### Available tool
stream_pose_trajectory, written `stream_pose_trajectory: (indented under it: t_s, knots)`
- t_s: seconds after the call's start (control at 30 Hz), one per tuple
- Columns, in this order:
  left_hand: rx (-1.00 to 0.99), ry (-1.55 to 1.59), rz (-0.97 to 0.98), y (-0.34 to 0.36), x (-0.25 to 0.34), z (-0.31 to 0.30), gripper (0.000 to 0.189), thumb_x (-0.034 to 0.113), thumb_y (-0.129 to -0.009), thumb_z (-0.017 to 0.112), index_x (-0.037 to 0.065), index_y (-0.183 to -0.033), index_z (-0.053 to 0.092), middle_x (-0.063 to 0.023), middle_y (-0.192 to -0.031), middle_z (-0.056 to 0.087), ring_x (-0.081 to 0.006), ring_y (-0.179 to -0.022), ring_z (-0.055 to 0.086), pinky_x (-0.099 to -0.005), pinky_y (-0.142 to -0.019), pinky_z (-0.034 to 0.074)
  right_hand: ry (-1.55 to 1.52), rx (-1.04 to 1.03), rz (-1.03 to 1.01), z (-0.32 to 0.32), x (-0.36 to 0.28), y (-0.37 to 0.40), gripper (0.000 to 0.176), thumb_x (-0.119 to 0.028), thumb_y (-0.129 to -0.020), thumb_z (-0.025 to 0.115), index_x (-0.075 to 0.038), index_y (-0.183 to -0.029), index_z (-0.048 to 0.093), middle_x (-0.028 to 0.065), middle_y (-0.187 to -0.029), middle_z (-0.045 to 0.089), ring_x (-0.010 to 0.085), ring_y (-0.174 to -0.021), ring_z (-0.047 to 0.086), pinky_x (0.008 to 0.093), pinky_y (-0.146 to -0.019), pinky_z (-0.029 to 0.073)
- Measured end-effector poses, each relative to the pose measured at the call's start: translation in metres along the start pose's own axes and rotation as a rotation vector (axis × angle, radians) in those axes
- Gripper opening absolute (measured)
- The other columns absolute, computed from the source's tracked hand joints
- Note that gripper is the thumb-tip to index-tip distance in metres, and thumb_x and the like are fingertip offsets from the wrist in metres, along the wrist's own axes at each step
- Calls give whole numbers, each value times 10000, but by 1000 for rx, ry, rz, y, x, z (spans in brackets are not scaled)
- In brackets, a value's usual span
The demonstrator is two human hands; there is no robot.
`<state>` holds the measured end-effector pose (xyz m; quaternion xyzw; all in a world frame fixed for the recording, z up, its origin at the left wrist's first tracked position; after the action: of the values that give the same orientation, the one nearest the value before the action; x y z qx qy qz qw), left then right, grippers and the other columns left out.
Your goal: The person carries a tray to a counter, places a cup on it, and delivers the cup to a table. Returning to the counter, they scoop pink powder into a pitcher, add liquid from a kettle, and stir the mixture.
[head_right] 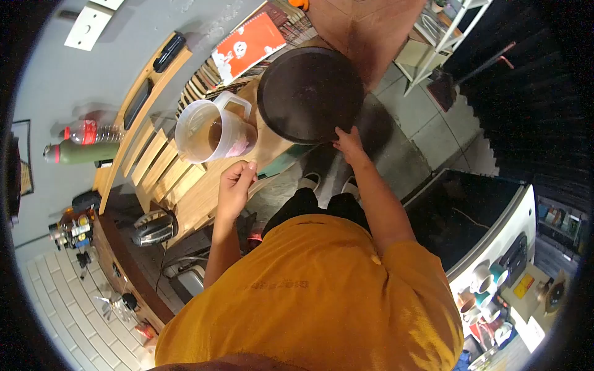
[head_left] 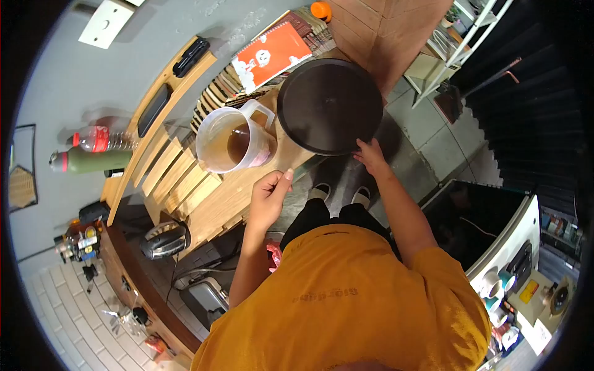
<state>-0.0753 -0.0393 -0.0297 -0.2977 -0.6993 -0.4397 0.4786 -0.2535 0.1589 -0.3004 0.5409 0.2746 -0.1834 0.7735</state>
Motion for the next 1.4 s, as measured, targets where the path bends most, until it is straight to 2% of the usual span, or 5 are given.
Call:
stream_pose_trajectory:
  t_s: [0.27,0.63,0.8,1.17,1.4]
  knots:
    - [128,87,69,6,3,-2,303,233,-943,560,39,-710,551,64,-622,450,-25,-571,359,-199,-526,293,-236,-259,60,25,-29,31,291,-76,-818,540,-5,-1086,452,114,-1021,502,246,-864,567,389,-800,512]
    - [47,181,239,-54,24,10,196,201,-936,575,54,-808,561,88,-672,442,-8,-588,340,-181,-527,256,-273,-3,-95,-69,-75,170,286,-60,-786,536,32,-1058,524,90,-931,594,210,-766,596,362,-759,519]
    - [32,17,198,-84,24,49,410,281,-896,620,40,-1193,474,-83,-1139,519,-140,-1016,491,-269,-839,404,-447,243,-343,-78,-91,278,321,-24,-770,513,33,-1085,531,95,-927,623,194,-755,606,324,-723,518]
    - [-888,223,-400,-31,8,217,595,376,-941,527,11,-1377,353,-99,-1342,448,-227,-1226,433,-362,-991,392,-778,713,-467,-93,106,409,182,-19,-709,518,-26,-879,584,20,-790,574,107,-664,519,229,-588,409]
    - [-1150,-157,-282,57,-20,300,529,378,-934,550,18,-1304,434,-101,-1306,469,-204,-1185,441,-369,-989,377,-707,994,-491,-69,206,495,303,-35,-761,509,-10,-1052,591,42,-924,601,133,-845,541,241,-767,423]
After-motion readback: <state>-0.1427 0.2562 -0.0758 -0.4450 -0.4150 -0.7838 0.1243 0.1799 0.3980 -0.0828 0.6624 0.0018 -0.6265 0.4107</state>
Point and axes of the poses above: each hand's wrist, its own y-axis away from the middle knuckle, its own z-axis out of the palm, x = y × z, the point moved 9 cm from there along -y, towards the middle knuckle
